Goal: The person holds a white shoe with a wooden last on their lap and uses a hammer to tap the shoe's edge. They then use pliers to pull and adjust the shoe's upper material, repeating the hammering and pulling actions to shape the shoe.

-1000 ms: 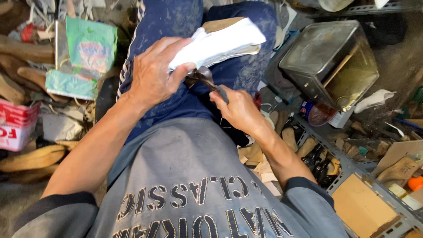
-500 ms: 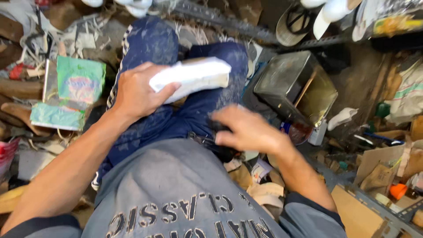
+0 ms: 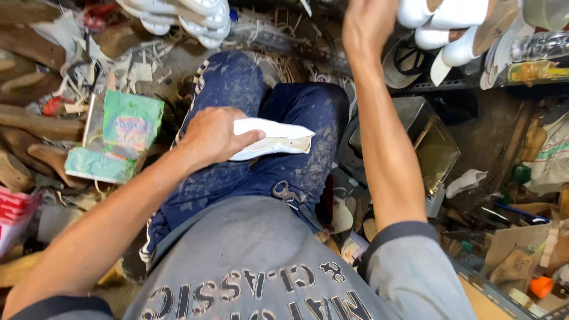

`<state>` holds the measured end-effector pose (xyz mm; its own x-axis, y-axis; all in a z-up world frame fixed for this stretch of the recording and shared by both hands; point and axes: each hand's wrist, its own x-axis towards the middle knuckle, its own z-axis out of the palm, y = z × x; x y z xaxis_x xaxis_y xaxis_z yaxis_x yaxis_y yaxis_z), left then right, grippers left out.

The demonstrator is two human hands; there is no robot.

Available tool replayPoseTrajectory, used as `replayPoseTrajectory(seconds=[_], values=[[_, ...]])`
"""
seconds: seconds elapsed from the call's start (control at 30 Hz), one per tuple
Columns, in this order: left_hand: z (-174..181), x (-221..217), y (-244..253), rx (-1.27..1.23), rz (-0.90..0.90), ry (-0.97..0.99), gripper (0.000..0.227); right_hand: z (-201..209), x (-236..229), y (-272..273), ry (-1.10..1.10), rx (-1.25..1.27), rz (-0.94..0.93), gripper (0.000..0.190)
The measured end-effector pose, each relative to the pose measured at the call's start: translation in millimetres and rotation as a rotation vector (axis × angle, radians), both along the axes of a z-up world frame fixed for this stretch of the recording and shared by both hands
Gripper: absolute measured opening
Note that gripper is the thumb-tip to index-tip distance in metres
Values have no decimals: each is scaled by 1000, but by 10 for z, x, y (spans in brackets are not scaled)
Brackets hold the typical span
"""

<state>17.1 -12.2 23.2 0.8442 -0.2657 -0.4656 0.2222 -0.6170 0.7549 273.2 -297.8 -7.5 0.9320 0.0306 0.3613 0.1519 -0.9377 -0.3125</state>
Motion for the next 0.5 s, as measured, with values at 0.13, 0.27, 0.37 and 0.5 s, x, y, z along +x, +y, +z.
replayPoseTrajectory(seconds=[0.13,0.27,0.37,0.5], values=[[80,-72,230,-209,-58,30,67,927,-1601,380,138,378,270,36],[-37,-139,251,-289,29,39,58,1231,-2519,456,456,465,324,47],[-113,-172,211,-279,105,22,55,1197,-2885,356,397,479,242,47],[-133,-167,210,-288,181,-2,48,1191,-3071,590,327,435,203,40]])
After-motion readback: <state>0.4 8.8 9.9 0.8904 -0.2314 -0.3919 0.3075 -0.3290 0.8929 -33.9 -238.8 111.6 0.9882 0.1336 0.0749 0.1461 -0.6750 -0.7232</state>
